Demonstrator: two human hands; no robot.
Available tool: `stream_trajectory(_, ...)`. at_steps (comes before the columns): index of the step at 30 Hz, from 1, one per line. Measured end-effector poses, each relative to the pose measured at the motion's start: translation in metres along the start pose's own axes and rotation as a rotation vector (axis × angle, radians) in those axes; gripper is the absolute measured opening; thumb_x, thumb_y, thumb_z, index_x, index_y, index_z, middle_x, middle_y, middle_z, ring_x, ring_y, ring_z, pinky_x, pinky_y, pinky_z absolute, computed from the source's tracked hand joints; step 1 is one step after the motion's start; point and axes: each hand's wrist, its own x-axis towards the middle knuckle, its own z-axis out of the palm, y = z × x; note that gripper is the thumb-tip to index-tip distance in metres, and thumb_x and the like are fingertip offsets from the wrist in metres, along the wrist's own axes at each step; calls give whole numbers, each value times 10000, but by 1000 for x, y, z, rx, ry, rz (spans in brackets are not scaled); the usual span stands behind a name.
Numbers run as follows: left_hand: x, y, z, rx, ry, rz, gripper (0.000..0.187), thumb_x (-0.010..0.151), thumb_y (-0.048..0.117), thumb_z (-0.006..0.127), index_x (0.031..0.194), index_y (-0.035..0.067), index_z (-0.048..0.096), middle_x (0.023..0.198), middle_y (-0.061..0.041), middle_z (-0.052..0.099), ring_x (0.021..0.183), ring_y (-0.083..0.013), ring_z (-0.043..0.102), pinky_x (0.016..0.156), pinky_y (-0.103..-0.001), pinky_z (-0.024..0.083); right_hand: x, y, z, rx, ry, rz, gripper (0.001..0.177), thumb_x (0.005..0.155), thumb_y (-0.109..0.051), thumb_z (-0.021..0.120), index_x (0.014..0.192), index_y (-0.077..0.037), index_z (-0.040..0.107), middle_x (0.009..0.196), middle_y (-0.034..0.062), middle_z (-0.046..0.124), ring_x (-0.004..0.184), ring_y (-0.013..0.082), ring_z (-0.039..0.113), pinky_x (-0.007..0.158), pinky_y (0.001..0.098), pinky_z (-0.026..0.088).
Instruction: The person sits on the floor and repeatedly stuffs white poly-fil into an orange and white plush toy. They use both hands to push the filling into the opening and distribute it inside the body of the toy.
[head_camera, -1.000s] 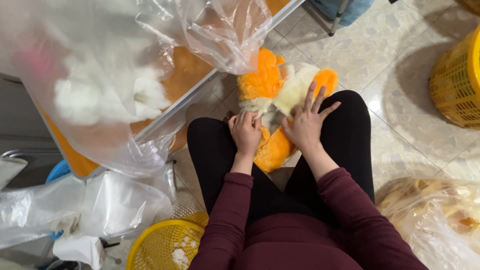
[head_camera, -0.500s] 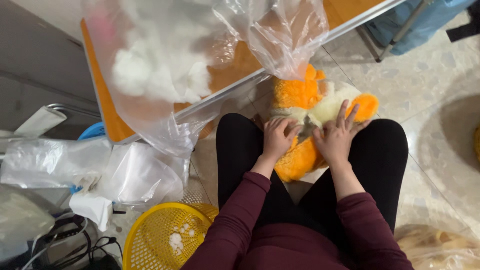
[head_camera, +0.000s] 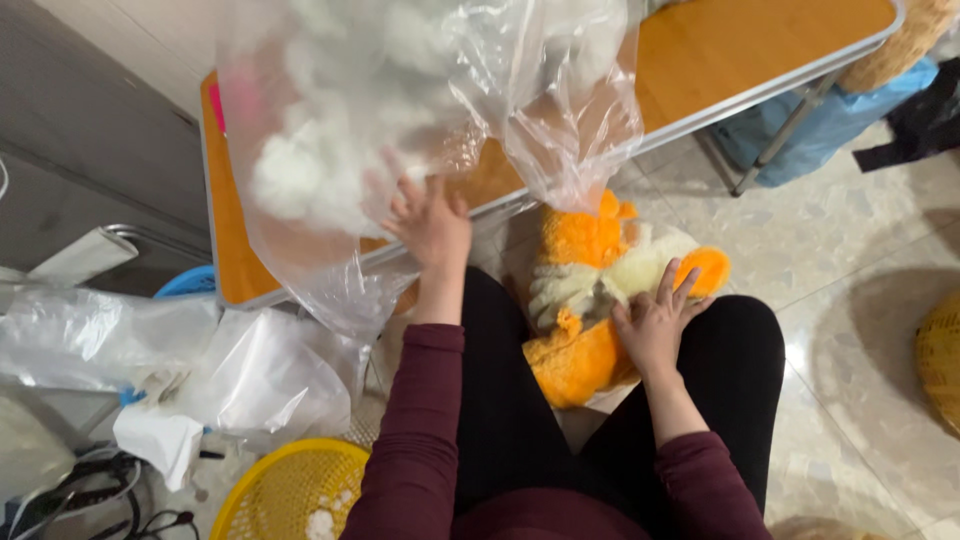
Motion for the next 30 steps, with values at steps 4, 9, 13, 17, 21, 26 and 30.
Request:
stream_trajectory(4, 13, -22, -1, 2, -50, -51, 231, 953, 303, 662, 1102, 134, 715, 1640, -199, 290, 1497, -474, 235, 1168, -754, -70, 2, 3, 2, 9, 23, -1, 320, 834, -394, 741, 870, -76, 763, 1756, 223, 125, 1597, 498, -81, 1169, 771, -95)
stream_trajectory(9, 1, -23, 46, -144, 353, 385, 172, 1062, 231, 662, 1167, 119, 739, 1554, -141, 450, 1539, -343, 392, 1303, -643, 38, 4, 4, 7, 39, 1, 17, 305, 840, -378, 751, 842, -74, 760, 1753, 218, 128, 1592, 497, -82, 1172, 776, -91)
stream_trajectory(13, -17, -10, 69, -358, 287, 690, 116, 1021, 175, 643, 1007, 116, 742, 1553, -23, 525, 1506, -249, 427, 1313, -620, 116, 1, 6, 6, 40, 16, -7, 330, 858, -372, 768, 815, -46, 731, 1755, 224, 140, 1600, 499, -65, 1173, 775, -75)
stream_trajectory(17, -16, 3, 65, -324, 179, 746, 124, 964, 145, 635, 981, 113, 753, 1552, -45, 517, 1511, -299, 401, 1276, -630, 123, 0, 2, 2, 79, 35, -15, 282, 841, -331, 755, 820, -50, 734, 1735, 221, 161, 1592, 500, -46, 1169, 778, -63)
stream_trajectory(21, -15, 3, 64, -290, 115, 670, 164, 927, 196, 618, 1015, 175, 755, 1550, -88, 509, 1490, -334, 383, 1257, -644, 126, 4, 1, 1, 73, 26, -7, 273, 858, -312, 742, 829, -41, 725, 1731, 224, 159, 1592, 485, -42, 1173, 775, -52)
stream_trajectory(26, 4, -4, 77, -227, -65, 445, 588, 1016, 504, 541, 1495, 165, 497, 1513, -146, 498, 1467, -420, 355, 1207, -655, 80, 2, 1, 6, 104, -3, -18, 268, 893, -294, 715, 874, -27, 721, 1730, 245, 147, 1588, 499, -47, 1176, 768, -45)
stream_trajectory(30, 37, 13, 77, -167, -377, 327, 580, 1092, 581, 422, 1614, 336, 367, 1558, -56, 479, 1486, -463, 303, 1276, -578, 80, 3, 0, 6, 111, -25, -11, 279, 906, -304, 707, 867, -28, 722, 1719, 250, 160, 1587, 494, -31, 1169, 767, -51)
